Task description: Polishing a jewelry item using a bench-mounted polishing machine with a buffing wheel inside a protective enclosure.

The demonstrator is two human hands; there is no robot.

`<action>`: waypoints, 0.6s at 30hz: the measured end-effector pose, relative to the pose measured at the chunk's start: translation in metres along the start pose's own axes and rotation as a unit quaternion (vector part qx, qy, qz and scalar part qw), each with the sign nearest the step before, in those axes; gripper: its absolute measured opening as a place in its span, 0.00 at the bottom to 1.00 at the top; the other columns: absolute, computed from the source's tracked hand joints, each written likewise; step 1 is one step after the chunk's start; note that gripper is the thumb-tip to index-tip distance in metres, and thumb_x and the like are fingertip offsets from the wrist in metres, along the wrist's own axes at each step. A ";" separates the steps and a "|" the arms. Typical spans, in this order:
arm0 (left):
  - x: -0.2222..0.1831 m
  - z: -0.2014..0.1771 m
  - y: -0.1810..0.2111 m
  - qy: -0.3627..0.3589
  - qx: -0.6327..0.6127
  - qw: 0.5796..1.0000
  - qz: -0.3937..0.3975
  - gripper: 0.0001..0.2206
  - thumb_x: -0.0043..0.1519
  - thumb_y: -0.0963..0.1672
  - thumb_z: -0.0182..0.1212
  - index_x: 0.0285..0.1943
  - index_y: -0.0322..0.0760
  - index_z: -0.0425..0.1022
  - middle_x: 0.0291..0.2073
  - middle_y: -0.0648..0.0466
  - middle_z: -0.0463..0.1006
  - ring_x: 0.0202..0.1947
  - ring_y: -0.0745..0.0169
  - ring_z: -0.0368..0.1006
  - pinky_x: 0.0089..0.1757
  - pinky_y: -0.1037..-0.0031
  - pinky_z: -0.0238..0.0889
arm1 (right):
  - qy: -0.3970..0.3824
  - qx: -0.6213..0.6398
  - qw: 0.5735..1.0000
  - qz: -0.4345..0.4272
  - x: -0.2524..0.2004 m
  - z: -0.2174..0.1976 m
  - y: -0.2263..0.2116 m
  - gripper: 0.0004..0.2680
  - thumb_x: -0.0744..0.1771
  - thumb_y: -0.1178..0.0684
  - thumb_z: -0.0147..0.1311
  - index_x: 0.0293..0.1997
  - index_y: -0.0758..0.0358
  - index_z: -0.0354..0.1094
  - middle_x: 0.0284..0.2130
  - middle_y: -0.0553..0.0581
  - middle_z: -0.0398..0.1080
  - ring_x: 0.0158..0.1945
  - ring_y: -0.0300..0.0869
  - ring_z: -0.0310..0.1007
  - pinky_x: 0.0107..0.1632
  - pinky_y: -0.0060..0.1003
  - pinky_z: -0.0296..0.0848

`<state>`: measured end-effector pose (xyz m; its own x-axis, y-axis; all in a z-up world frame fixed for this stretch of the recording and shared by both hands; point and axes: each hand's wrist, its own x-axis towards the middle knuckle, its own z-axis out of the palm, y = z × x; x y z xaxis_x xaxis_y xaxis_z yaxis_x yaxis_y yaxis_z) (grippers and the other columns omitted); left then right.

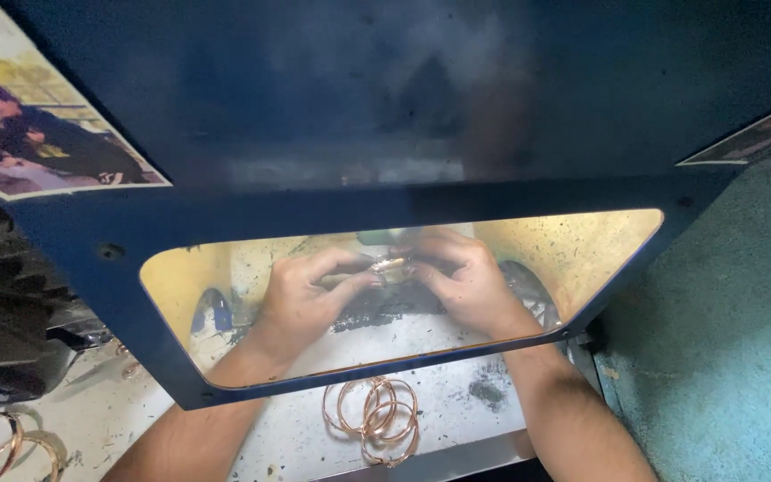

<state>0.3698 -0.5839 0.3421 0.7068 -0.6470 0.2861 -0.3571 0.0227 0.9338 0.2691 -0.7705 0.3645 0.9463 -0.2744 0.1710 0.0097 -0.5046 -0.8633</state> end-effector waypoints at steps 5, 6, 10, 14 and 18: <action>0.010 -0.005 0.008 -0.008 -0.014 1.000 -0.003 0.06 0.58 0.40 0.68 0.43 0.38 0.84 0.31 0.46 0.87 0.37 0.47 0.84 0.39 0.62 0.78 | 0.002 0.024 0.999 0.023 -0.002 -0.001 -0.001 0.05 0.66 0.59 0.58 0.43 0.65 0.78 0.34 0.64 0.80 0.42 0.54 0.82 0.47 0.49 0.80; 0.011 -0.003 0.010 -0.018 -0.011 0.999 -0.033 0.08 0.59 0.40 0.68 0.45 0.36 0.84 0.34 0.45 0.87 0.39 0.46 0.84 0.42 0.61 0.78 | 0.018 0.025 0.999 0.045 -0.004 -0.001 0.004 0.05 0.66 0.59 0.59 0.43 0.64 0.78 0.34 0.64 0.80 0.42 0.52 0.82 0.47 0.49 0.79; 0.022 0.001 0.014 -0.028 -0.021 0.991 -0.129 0.13 0.59 0.42 0.69 0.50 0.31 0.82 0.40 0.38 0.85 0.46 0.41 0.82 0.49 0.56 0.74 | 0.045 0.036 0.994 0.093 -0.009 0.004 0.006 0.05 0.67 0.59 0.58 0.43 0.63 0.79 0.33 0.61 0.80 0.44 0.46 0.81 0.47 0.46 0.78; 0.024 0.003 0.010 -0.015 -0.061 0.988 -0.144 0.11 0.61 0.44 0.67 0.49 0.37 0.83 0.38 0.45 0.86 0.44 0.50 0.83 0.49 0.58 0.74 | 0.054 0.061 0.989 0.125 -0.005 0.015 -0.014 0.06 0.68 0.58 0.54 0.43 0.62 0.79 0.33 0.61 0.80 0.43 0.44 0.80 0.50 0.47 0.78; 0.024 0.012 -0.015 0.022 -0.065 0.985 -0.160 0.12 0.61 0.44 0.68 0.50 0.35 0.82 0.38 0.45 0.86 0.42 0.52 0.83 0.49 0.61 0.74 | 0.088 0.063 0.982 0.154 0.002 0.024 -0.005 0.07 0.68 0.60 0.51 0.40 0.63 0.80 0.30 0.60 0.80 0.40 0.40 0.78 0.49 0.44 0.77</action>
<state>0.3851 -0.6092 0.3321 0.7971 -0.6035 -0.0205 -0.0330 -0.0776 0.9964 0.2789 -0.7492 0.3582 0.8406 -0.5404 -0.0377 -0.2174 -0.2728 -0.9372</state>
